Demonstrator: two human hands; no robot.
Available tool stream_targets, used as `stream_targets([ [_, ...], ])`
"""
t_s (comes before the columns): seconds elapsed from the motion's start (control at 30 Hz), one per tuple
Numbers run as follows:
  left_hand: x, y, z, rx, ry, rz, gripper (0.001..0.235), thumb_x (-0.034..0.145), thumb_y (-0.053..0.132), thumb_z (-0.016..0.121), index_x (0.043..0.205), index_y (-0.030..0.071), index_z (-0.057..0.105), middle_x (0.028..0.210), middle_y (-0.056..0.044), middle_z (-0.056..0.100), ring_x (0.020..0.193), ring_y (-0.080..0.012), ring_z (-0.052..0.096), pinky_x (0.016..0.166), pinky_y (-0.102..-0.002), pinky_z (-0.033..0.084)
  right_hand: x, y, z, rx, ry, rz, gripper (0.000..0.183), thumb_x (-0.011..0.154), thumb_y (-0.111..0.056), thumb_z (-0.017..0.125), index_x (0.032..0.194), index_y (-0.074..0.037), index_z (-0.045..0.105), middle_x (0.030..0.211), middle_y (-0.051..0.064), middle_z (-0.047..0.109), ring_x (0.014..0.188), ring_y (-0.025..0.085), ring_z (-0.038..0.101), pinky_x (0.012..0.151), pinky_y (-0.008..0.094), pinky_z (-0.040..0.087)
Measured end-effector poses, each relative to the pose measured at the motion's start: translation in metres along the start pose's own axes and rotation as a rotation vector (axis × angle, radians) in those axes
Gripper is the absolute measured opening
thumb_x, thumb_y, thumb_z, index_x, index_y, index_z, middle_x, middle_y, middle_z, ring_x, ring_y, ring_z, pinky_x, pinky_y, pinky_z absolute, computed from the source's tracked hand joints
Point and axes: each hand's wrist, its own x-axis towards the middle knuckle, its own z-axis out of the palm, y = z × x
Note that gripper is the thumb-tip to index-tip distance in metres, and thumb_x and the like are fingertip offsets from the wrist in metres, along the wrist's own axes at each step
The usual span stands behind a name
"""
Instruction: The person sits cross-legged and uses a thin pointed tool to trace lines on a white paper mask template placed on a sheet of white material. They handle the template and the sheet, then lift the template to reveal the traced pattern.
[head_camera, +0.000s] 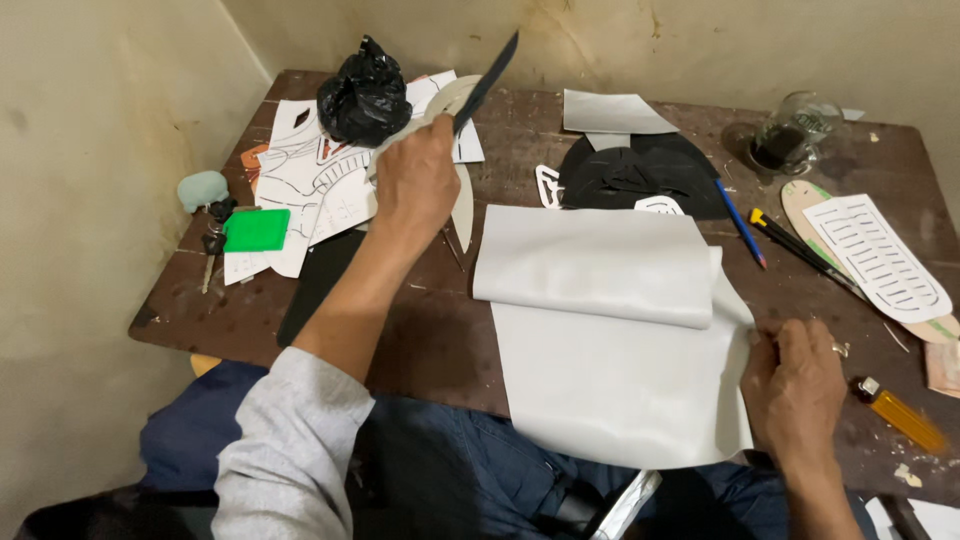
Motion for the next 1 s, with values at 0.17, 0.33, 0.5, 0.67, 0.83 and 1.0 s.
stream_targets([
  [0.17,0.004,-0.014,-0.008,0.065,0.175,0.036,0.022,0.085,-0.011,0.062,0.101,0.003,0.060,0.071,-0.013,0.066,0.055,-0.0396,0.066,0.040,-0.050,0.049,-0.001,0.000,0.000,-0.013,-0.058,0.026,0.007,0.103,-0.003,0.066,0.110,-0.005,0.066,0.104,0.018,0.061,0.096,0.042,0.062,0.073,0.054,0.047],
  [0.33,-0.006,-0.021,0.019,0.242,0.225,0.111,0.009,0.089,-0.004,0.066,0.092,0.004,0.062,0.075,-0.012,0.067,0.057,-0.0249,0.064,0.038,-0.037,0.048,-0.003,0.003,0.003,-0.037,-0.078,0.038,0.005,0.104,-0.009,0.068,0.110,-0.009,0.068,0.105,0.015,0.061,0.098,0.041,0.063,0.073,0.055,0.048],
  [0.5,-0.020,0.012,0.012,0.249,-0.708,-0.025,0.036,0.091,-0.002,0.049,0.124,0.005,0.062,0.122,-0.020,0.065,0.112,-0.0334,0.060,0.095,-0.047,0.048,0.001,-0.006,-0.005,0.007,-0.082,0.042,0.009,0.103,-0.003,0.068,0.110,-0.007,0.069,0.106,0.015,0.063,0.100,0.041,0.064,0.072,0.055,0.048],
  [0.67,-0.021,0.075,0.042,-0.199,-0.340,0.151,0.044,0.096,0.043,0.060,0.114,0.003,0.070,0.118,-0.017,0.069,0.108,-0.0387,0.062,0.093,-0.055,0.047,0.000,-0.003,-0.005,-0.026,-0.164,0.091,0.010,0.099,-0.015,0.060,0.106,-0.007,0.062,0.100,0.016,0.058,0.092,0.039,0.061,0.077,0.052,0.048],
  [0.83,-0.058,0.135,0.014,-0.321,-0.645,0.150,0.067,0.100,0.053,0.037,0.149,0.008,0.039,0.157,-0.025,0.025,0.144,-0.0413,0.019,0.114,-0.056,0.017,0.005,-0.007,-0.011,-0.013,-0.182,0.125,0.015,0.093,-0.015,0.060,0.102,-0.005,0.067,0.101,0.017,0.061,0.094,0.037,0.061,0.083,0.050,0.048],
  [1.0,-0.087,0.141,0.024,-0.483,-0.317,0.272,0.061,0.102,0.045,0.045,0.147,0.005,0.041,0.156,-0.023,0.039,0.151,-0.0443,0.026,0.117,-0.062,0.024,-0.001,0.007,-0.003,-0.127,-0.251,0.223,0.022,0.108,-0.022,0.060,0.115,-0.002,0.064,0.106,0.015,0.058,0.094,0.030,0.059,0.081,0.045,0.053],
])
